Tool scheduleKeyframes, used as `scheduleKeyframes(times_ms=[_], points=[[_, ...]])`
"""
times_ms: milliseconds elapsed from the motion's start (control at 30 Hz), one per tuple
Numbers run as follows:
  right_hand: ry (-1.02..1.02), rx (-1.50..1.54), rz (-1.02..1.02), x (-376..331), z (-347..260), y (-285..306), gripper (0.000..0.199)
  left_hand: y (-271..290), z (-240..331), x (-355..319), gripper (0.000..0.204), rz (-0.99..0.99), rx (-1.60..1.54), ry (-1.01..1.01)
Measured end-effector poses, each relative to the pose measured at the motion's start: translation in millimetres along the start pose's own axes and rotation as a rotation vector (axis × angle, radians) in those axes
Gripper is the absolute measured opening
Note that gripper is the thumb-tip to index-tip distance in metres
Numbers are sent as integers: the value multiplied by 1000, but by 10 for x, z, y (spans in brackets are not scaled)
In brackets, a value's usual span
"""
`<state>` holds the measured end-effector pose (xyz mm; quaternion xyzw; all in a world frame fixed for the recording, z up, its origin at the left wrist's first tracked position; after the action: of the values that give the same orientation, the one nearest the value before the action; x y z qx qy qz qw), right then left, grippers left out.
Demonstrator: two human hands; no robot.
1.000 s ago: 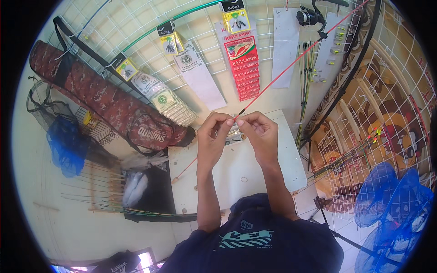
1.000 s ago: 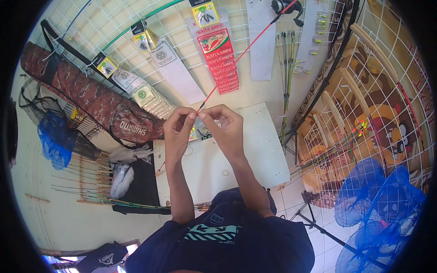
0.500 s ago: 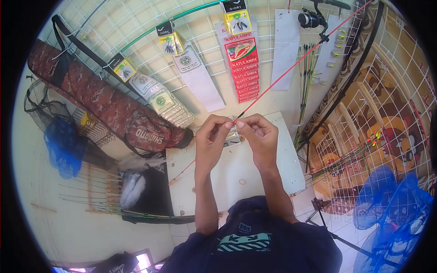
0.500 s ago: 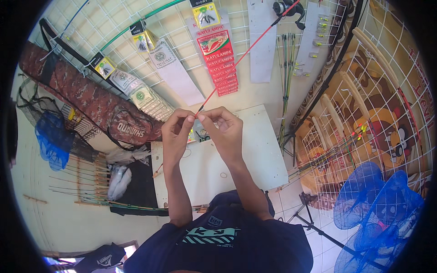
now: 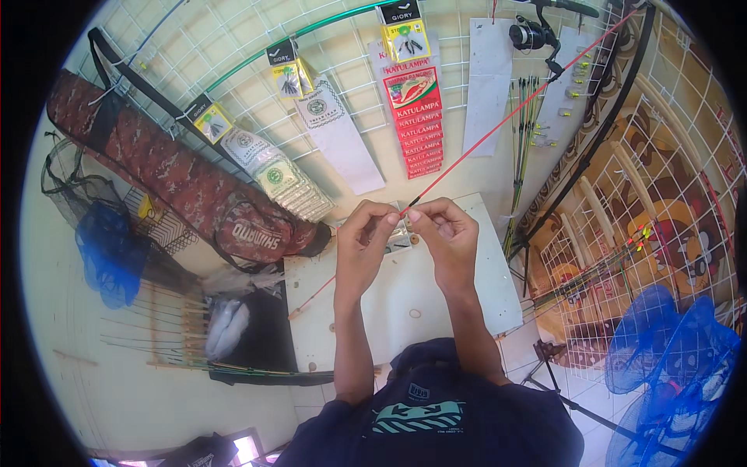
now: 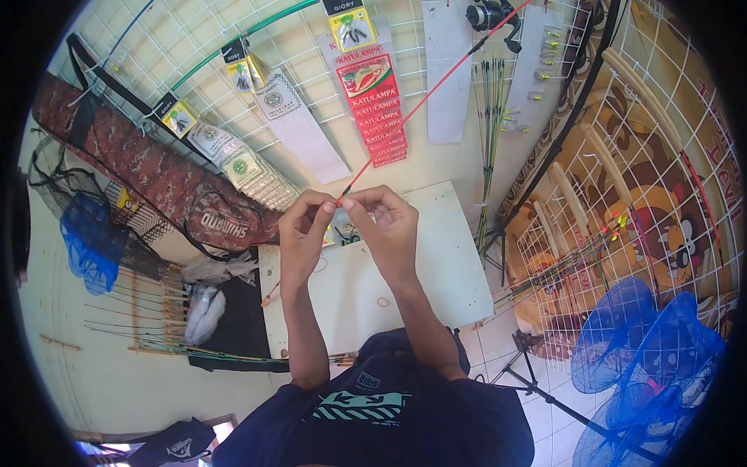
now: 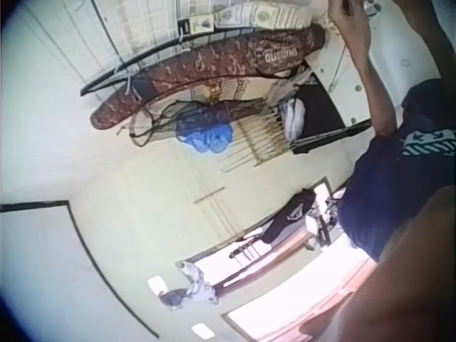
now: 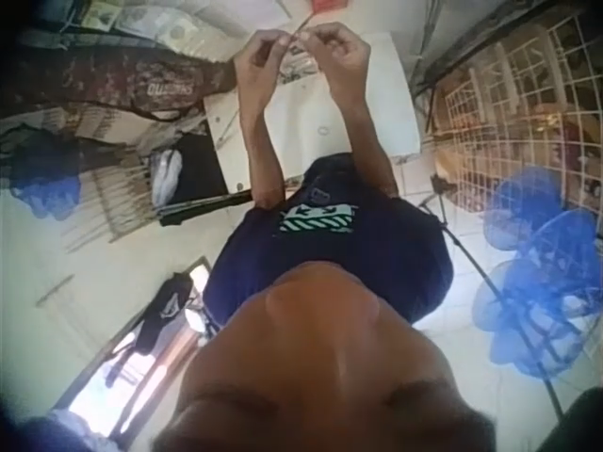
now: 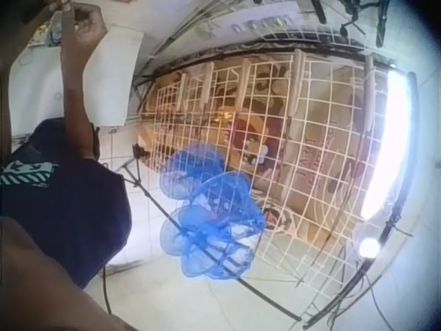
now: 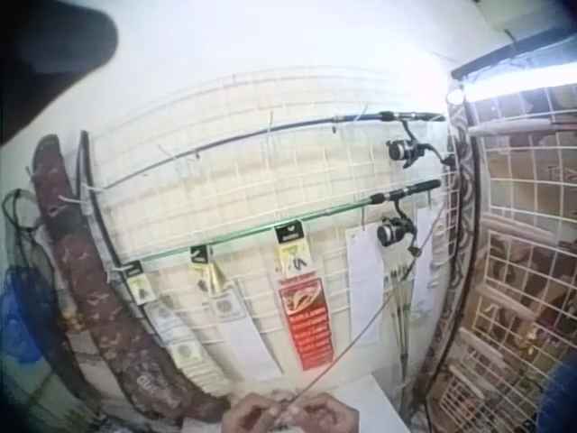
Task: Assemble fishing rod components including a float and line.
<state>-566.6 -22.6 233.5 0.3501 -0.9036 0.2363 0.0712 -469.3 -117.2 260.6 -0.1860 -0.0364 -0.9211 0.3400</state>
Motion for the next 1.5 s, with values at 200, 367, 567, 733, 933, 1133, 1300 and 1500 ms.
scheduleKeyframes(times_ms=[200,367,567,733,933,1133,1300,1500], points=[[-12,-42,-27,15,-13,-9,10,25,-8,-2,8,-16,-10,18],[-2,-38,-51,15,-35,-13,10,16,-9,11,8,-19,-7,14],[4,-46,-23,15,-27,0,10,22,-19,13,7,-12,-11,23],[25,-20,-1,13,-46,1,10,18,-7,2,8,-11,0,27],[52,-52,-22,5,-52,-3,10,24,-26,1,8,-7,0,31],[57,-77,-53,7,-49,6,9,23,-26,9,8,-8,-6,30],[45,-54,-40,16,-62,6,10,7,5,15,7,-21,-15,13],[58,-47,-25,24,-63,19,10,18,-31,7,8,-37,2,14]])
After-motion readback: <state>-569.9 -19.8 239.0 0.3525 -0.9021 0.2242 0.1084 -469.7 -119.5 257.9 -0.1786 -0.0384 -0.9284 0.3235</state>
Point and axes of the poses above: each hand's wrist, its own x-axis towards the middle knuckle, its own y-axis out of the back of the hand, z = x × y, the point moved 4 cm from there along x, towards the middle knuckle, and after that the axes turned 10 degrees about -x, right-handed, at the moved point
